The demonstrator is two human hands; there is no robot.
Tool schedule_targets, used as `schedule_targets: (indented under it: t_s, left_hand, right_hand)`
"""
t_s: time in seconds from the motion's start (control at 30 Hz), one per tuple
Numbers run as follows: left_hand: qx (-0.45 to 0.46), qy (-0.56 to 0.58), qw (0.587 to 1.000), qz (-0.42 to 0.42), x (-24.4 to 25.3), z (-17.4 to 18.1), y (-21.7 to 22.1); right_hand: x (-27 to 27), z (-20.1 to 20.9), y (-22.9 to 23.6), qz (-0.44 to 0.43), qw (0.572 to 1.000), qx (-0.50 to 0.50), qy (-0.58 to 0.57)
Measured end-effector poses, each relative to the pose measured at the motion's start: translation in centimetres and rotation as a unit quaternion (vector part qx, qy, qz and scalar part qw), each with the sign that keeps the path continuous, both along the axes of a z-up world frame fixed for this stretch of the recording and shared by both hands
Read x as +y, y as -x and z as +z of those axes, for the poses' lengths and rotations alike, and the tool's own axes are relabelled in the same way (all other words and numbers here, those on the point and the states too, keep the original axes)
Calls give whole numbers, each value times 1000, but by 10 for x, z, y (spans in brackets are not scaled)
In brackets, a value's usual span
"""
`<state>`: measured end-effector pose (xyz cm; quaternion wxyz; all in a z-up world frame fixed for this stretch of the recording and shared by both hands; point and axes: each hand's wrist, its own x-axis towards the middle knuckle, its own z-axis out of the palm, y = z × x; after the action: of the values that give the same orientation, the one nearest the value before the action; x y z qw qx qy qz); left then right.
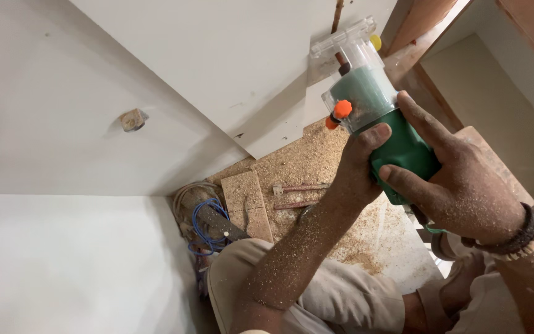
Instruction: The person uses a handheld electric router to carve a groove along the vertical edge of a white wooden panel. They guide the tool steadily along the edge, creating a continuous cut while sitting on the floor.
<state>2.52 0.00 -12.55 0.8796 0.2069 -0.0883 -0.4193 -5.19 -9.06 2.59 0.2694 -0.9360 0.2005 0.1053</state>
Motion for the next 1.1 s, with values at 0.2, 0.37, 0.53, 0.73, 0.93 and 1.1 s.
schedule_targets:
  t_s: [0.2, 0.37, 0.53, 0.73, 0.93, 1.1]
  left_hand:
    - [-2, 30, 999, 8, 1, 3, -3]
    - [15, 54, 998, 17, 2, 8, -4]
    - [42, 60, 997, 34, -1, 10, -1]
    - [47, 32, 997, 50, 0, 23, -5]
    - [57, -3, 996, 61, 2, 35, -6]
    - [59, 4, 995, 74, -2, 29, -2]
  right_hand:
    - [0, -10, -1, 25, 994, -90, -49]
    - [3, -9, -6, -1, 997, -70, -36]
    - [1, -9, -7, -18, 995, -79, -53]
    - [0, -19, -9, -8, 989, -141, -48]
    - [7, -18, -9, -28, 993, -114, -25]
    - [3, -17, -11, -19, 992, -118, -38]
